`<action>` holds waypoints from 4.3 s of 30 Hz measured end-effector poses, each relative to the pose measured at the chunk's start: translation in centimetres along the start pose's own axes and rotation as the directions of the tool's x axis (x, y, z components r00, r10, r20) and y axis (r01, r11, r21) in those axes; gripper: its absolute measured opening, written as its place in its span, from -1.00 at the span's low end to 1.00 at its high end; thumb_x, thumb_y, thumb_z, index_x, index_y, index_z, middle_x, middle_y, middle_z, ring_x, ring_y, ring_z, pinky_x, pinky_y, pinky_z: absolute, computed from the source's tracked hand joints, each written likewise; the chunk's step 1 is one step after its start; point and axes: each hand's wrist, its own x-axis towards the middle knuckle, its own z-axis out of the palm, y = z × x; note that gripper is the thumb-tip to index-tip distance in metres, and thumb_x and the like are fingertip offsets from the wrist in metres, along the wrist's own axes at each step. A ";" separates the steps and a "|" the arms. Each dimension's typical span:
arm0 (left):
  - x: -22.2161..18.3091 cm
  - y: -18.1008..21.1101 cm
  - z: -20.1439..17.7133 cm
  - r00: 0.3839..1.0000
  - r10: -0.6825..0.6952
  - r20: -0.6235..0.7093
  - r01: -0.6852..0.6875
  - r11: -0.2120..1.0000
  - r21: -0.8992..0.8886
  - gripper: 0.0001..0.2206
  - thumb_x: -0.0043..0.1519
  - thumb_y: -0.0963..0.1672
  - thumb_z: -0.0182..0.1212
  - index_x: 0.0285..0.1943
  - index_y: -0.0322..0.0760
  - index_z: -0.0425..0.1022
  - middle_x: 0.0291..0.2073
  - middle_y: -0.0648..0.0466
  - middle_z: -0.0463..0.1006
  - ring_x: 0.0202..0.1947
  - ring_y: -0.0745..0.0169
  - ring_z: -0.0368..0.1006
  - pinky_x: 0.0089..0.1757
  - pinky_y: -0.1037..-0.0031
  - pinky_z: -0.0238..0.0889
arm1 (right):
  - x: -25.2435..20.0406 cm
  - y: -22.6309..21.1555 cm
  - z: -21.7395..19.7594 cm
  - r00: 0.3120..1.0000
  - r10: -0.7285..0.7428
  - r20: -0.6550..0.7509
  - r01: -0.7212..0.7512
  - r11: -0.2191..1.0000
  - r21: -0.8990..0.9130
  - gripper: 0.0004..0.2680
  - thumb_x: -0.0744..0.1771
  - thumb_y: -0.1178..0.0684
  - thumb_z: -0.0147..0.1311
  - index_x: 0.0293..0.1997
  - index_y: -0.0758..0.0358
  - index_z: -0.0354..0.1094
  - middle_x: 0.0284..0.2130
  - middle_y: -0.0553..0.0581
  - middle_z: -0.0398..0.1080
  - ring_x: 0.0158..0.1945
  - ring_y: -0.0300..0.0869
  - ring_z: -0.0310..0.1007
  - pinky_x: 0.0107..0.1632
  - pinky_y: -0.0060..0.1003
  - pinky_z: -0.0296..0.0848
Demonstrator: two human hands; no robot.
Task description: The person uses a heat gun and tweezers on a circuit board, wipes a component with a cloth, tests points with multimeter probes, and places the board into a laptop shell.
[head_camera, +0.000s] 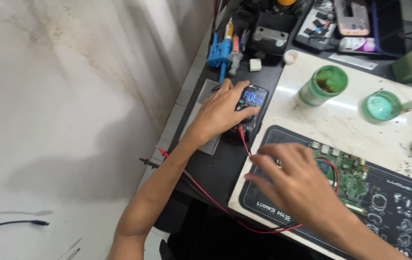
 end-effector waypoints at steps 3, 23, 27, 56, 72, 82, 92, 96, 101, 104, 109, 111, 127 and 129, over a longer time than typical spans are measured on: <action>-0.7 -0.5 -1.7 0.999 -0.001 -0.043 -0.001 0.999 -0.032 -0.37 0.13 0.08 0.36 0.32 -0.25 0.36 0.08 -0.25 0.45 0.06 -0.29 0.45 -0.02 0.06 0.33 | 1.2 -1.5 3.2 0.972 -0.040 0.232 0.008 0.991 0.134 -0.81 0.31 -0.04 0.21 -0.19 0.23 0.36 -0.32 0.14 0.36 -0.19 0.01 0.44 -0.08 -0.08 0.35; -8.3 -3.3 -12.9 0.964 0.096 -0.247 -0.155 0.960 -0.234 -0.52 0.27 -0.01 0.35 0.36 -0.15 0.42 -0.18 0.06 0.57 -0.40 0.36 0.47 -0.34 0.51 0.44 | 6.6 -6.6 9.9 0.799 0.213 0.563 -0.547 0.646 0.532 -0.74 0.26 0.25 0.17 -0.02 0.34 0.19 -0.57 0.21 0.30 -0.50 -0.07 0.35 -0.38 -0.21 0.38; -9.8 -0.8 -12.1 0.964 0.191 -0.182 -0.231 0.946 -0.230 -0.63 0.36 -0.07 0.23 0.36 -0.12 0.44 -0.10 0.06 0.59 -0.40 0.34 0.52 -0.29 0.46 0.49 | 5.7 -4.8 7.0 0.807 0.274 0.523 -0.588 0.288 0.756 -0.76 0.26 0.31 0.09 -0.02 0.32 0.21 -0.42 0.00 0.25 -0.37 -0.34 0.23 -0.35 -0.39 0.29; -9.8 5.1 -8.1 0.876 0.477 0.073 -0.467 0.799 0.378 -0.70 0.09 -0.22 0.23 0.00 -0.35 0.35 -0.19 -0.08 0.51 -0.19 0.02 0.53 -0.19 0.30 0.42 | -11.5 5.0 -1.3 0.876 0.407 -0.259 -0.244 0.837 0.489 -0.82 0.22 0.17 0.36 -0.30 0.24 0.35 -0.53 -0.06 0.42 -0.39 -0.32 0.51 -0.31 -0.40 0.51; -5.5 12.1 -1.8 0.899 0.316 0.305 0.031 0.647 -0.762 -0.81 0.37 -0.13 0.20 -0.05 -0.43 0.54 -0.40 0.13 0.47 -0.41 0.52 0.30 -0.36 0.60 0.20 | -11.3 2.7 -3.9 0.889 0.091 -0.448 0.062 0.947 0.316 -0.78 0.25 0.36 0.23 -0.37 0.25 0.17 -0.70 -0.01 0.26 -0.59 -0.21 0.34 -0.43 -0.25 0.47; -4.1 14.6 -0.1 0.886 0.324 0.331 0.049 0.645 -0.763 -0.84 0.38 -0.14 0.20 -0.12 -0.41 0.53 -0.42 0.20 0.44 -0.40 0.56 0.26 -0.35 0.62 0.19 | -12.7 5.0 -5.6 0.919 -0.139 -0.370 0.199 0.971 0.129 -0.80 0.28 0.27 0.28 -0.19 0.32 0.23 -0.56 0.11 0.44 -0.49 -0.07 0.49 -0.28 -0.12 0.60; -2.5 17.1 0.7 0.870 0.358 0.339 0.046 0.625 -0.779 -0.84 0.39 -0.16 0.13 -0.04 -0.42 0.52 -0.33 0.17 0.51 -0.31 0.57 0.32 -0.26 0.66 0.25 | -13.3 5.8 -9.2 0.920 -0.082 -0.383 0.112 0.992 0.059 -0.76 0.25 0.22 0.31 -0.11 0.34 0.28 -0.40 0.23 0.52 -0.34 -0.01 0.58 -0.22 -0.08 0.59; -2.7 17.1 0.9 0.852 0.387 0.352 0.090 0.553 -0.828 -0.83 0.39 -0.17 0.14 0.02 -0.43 0.52 -0.27 0.13 0.51 -0.25 0.53 0.35 -0.20 0.62 0.27 | -13.6 6.0 -9.6 0.924 -0.089 -0.371 0.115 0.992 0.050 -0.73 0.24 0.20 0.34 -0.07 0.33 0.30 -0.35 0.25 0.52 -0.30 0.01 0.58 -0.21 -0.08 0.59; -2.8 16.8 0.9 0.862 0.423 0.280 0.035 0.500 -0.866 -0.84 0.39 -0.16 0.18 0.02 -0.42 0.51 -0.15 0.09 0.56 -0.08 0.47 0.46 0.03 0.57 0.36 | -13.8 5.9 -9.5 0.927 -0.086 -0.366 0.106 0.994 0.035 -0.76 0.24 0.21 0.34 -0.10 0.33 0.33 -0.34 0.25 0.52 -0.28 0.00 0.57 -0.22 -0.12 0.59; -2.8 16.6 0.7 0.858 0.432 0.278 0.039 0.485 -0.874 -0.83 0.38 -0.15 0.20 0.03 -0.41 0.52 -0.13 0.08 0.58 -0.05 0.45 0.50 0.08 0.56 0.39 | -13.9 5.9 -9.4 0.929 -0.104 -0.357 0.118 0.993 0.018 -0.77 0.24 0.20 0.34 -0.12 0.34 0.35 -0.34 0.24 0.52 -0.28 0.01 0.56 -0.22 -0.10 0.59; -2.8 16.4 0.8 0.857 0.398 0.327 0.100 0.495 -0.863 -0.82 0.36 -0.15 0.22 0.01 -0.42 0.54 -0.23 0.10 0.57 -0.21 0.48 0.45 -0.12 0.59 0.38 | -14.1 5.9 -9.1 0.934 -0.088 -0.347 0.103 0.994 0.027 -0.77 0.23 0.19 0.34 -0.12 0.32 0.37 -0.35 0.24 0.53 -0.29 0.00 0.57 -0.23 -0.11 0.58; -2.7 16.3 0.9 0.854 0.410 0.322 0.102 0.474 -0.875 -0.83 0.38 -0.16 0.21 0.01 -0.44 0.54 -0.26 0.11 0.55 -0.27 0.49 0.41 -0.15 0.59 0.36 | -14.3 6.2 -8.8 0.927 -0.087 -0.364 0.110 0.993 0.044 -0.77 0.24 0.21 0.34 -0.11 0.31 0.36 -0.34 0.25 0.53 -0.29 -0.01 0.58 -0.24 -0.13 0.59; -2.4 15.5 1.0 0.844 0.417 0.336 0.110 0.478 -0.871 -0.80 0.38 -0.15 0.20 -0.01 -0.49 0.55 -0.25 0.05 0.60 -0.28 0.42 0.47 -0.17 0.55 0.40 | -16.8 7.1 -7.3 0.939 0.065 -0.338 -0.020 0.991 0.136 -0.80 0.22 0.23 0.26 -0.19 0.13 0.33 -0.30 0.21 0.58 -0.27 -0.03 0.62 -0.26 -0.22 0.60; -2.6 15.4 1.1 0.873 0.421 0.246 -0.070 0.608 -0.791 -0.75 0.37 -0.10 0.20 0.01 -0.48 0.53 -0.22 0.04 0.63 -0.20 0.35 0.54 -0.12 0.53 0.43 | -17.7 6.9 -8.0 0.939 0.140 -0.314 -0.088 0.981 0.174 -0.84 0.24 0.22 0.23 -0.23 0.10 0.33 -0.26 0.22 0.59 -0.23 -0.02 0.61 -0.20 -0.19 0.59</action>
